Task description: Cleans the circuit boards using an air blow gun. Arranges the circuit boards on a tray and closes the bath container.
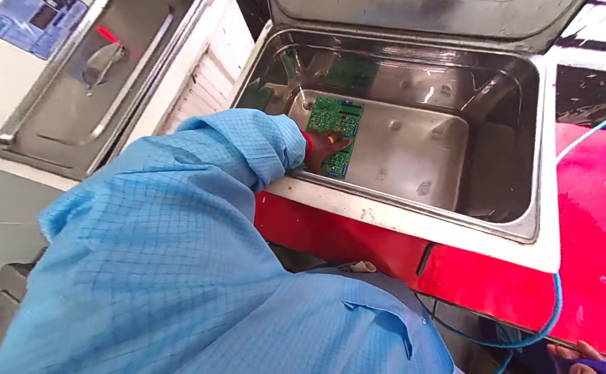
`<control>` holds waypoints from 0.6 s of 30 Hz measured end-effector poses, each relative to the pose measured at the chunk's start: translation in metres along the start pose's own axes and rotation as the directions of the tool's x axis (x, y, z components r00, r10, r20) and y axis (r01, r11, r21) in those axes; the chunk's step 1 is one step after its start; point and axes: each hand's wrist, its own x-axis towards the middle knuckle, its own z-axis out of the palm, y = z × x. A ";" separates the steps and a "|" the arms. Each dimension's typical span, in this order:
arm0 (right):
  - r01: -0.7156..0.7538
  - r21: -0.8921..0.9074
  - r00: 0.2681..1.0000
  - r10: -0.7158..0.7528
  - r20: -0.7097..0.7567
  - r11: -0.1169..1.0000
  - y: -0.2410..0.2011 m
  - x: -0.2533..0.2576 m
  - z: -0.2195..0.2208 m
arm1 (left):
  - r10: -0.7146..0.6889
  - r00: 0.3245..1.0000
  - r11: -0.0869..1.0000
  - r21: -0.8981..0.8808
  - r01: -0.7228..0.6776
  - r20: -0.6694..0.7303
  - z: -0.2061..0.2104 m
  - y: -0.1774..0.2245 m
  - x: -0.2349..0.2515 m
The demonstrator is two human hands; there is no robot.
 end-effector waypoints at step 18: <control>0.036 -0.097 0.999 -0.036 0.008 0.995 -0.008 -0.011 0.016 | 0.087 0.979 0.989 -0.102 -0.107 -0.182 -0.016 0.006 0.008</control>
